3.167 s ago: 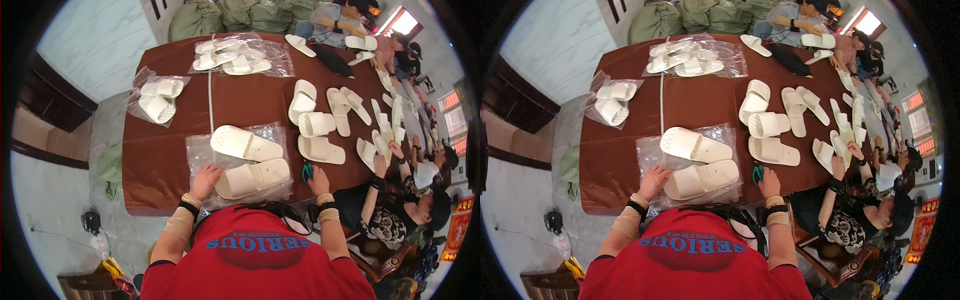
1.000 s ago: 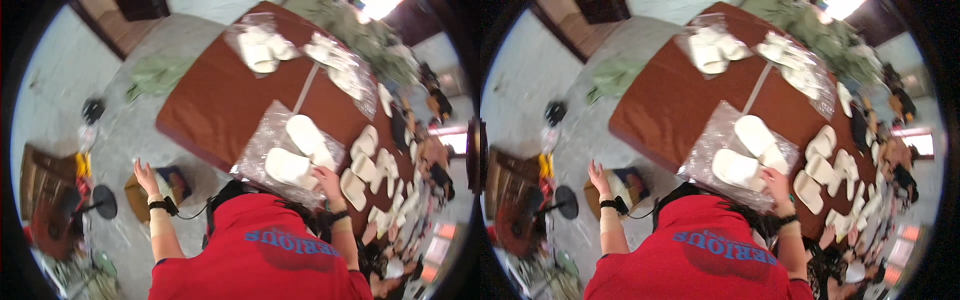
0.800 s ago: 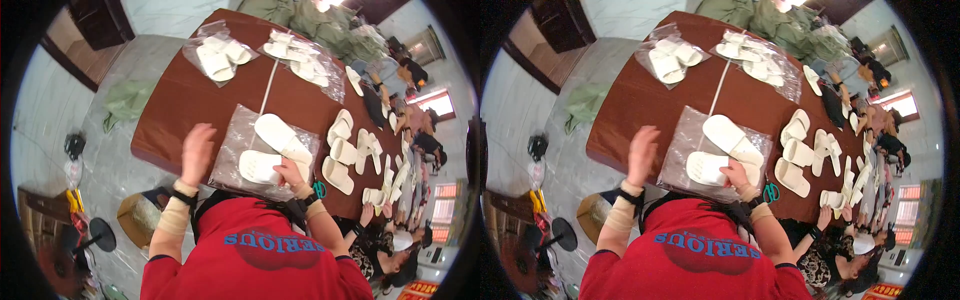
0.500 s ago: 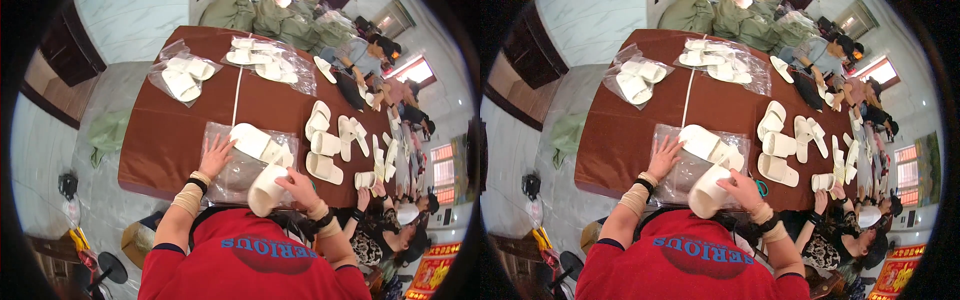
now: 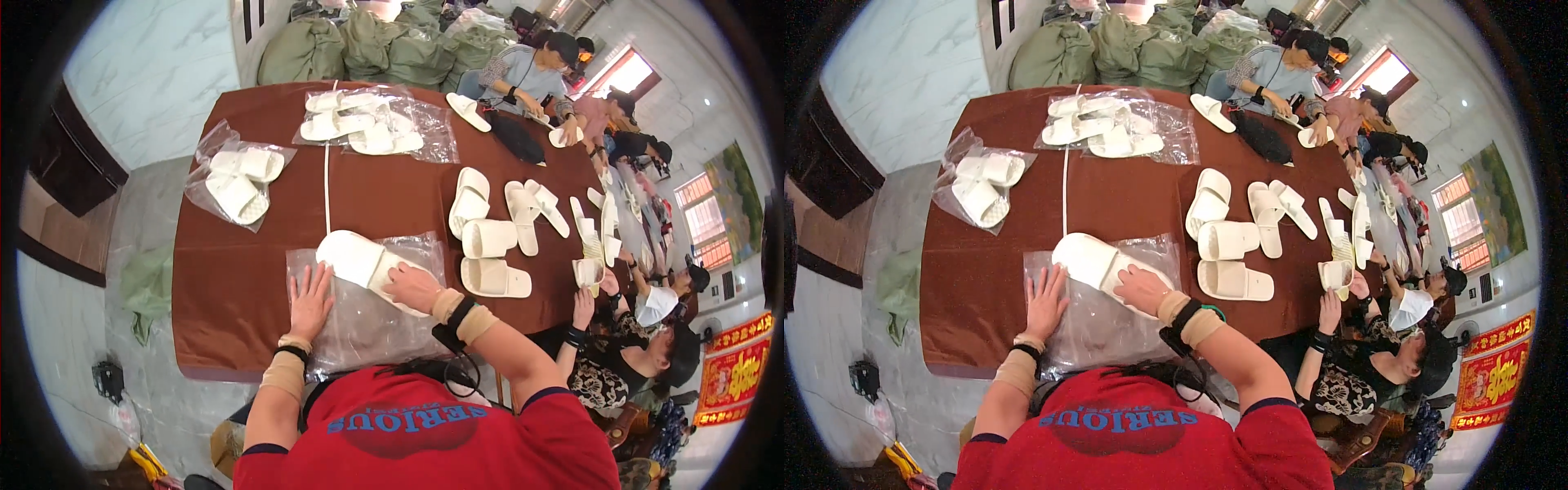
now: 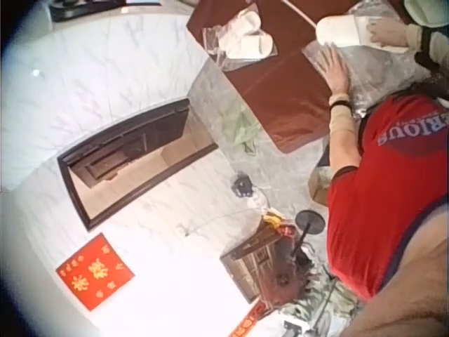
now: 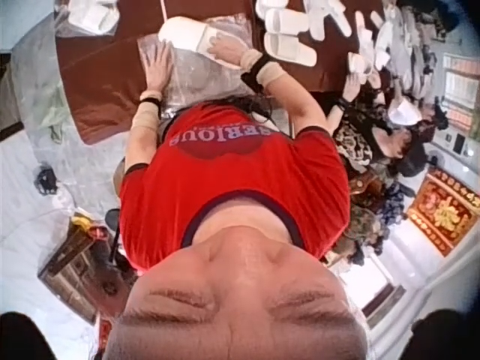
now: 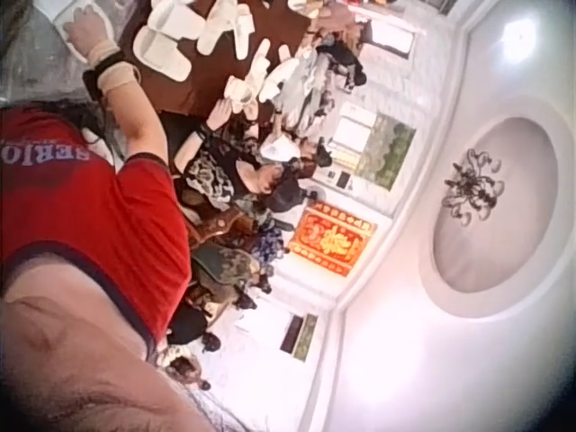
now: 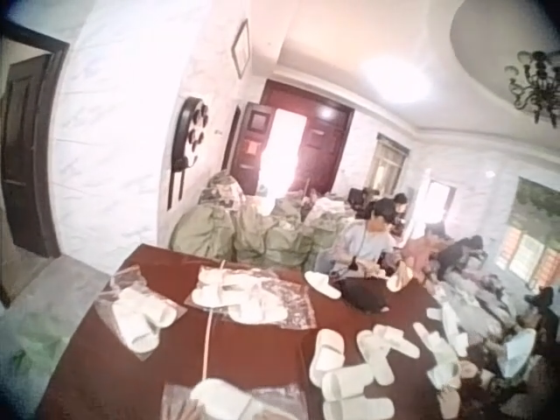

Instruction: Packaging finished slippers into plastic bags and placing them into a large storage sack.

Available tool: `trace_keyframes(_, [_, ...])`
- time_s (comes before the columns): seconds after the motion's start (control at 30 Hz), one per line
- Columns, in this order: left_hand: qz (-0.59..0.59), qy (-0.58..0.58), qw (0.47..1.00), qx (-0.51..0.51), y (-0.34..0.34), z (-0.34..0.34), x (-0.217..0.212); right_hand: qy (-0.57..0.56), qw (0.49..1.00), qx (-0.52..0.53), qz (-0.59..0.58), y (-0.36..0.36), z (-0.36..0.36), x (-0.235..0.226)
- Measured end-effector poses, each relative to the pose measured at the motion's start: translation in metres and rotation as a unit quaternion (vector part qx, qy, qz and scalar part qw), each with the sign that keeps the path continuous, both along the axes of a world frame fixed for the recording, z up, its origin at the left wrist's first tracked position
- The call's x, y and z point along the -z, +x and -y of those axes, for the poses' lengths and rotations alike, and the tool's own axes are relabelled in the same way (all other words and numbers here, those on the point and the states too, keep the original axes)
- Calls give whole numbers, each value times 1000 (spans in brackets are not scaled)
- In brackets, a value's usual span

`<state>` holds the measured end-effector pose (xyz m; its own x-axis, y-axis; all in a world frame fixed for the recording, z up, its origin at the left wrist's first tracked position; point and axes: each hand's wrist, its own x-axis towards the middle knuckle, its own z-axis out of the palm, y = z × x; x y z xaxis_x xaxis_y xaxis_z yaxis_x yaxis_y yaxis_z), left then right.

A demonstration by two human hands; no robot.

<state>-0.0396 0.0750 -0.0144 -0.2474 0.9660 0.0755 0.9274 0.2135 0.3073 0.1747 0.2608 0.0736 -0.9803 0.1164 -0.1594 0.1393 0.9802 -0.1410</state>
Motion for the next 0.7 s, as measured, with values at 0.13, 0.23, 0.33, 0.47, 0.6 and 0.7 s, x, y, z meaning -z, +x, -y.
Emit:
trace_keyframes(0.13, [67,40,996,-48,1,4,3,-67,991,101,-65,10,-29,-61])
trace_keyframes(0.23, [-5,-23,999,-28,5,-4,-2,-20,975,192,-114,49,-85,-98])
trace_keyframes(0.33, [-12,-26,999,-36,3,-1,-2,112,935,333,-35,78,-135,-139])
trace_keyframes(0.47, [-3,-44,998,-42,1,-6,-1,166,895,415,-6,86,-204,-127])
trace_keyframes(0.6, [8,-55,997,-46,-2,-11,-9,81,926,370,-10,13,-264,-63])
trace_keyframes(0.7, [20,-69,996,-51,-6,-14,-10,-13,943,333,-22,-64,-290,-7])
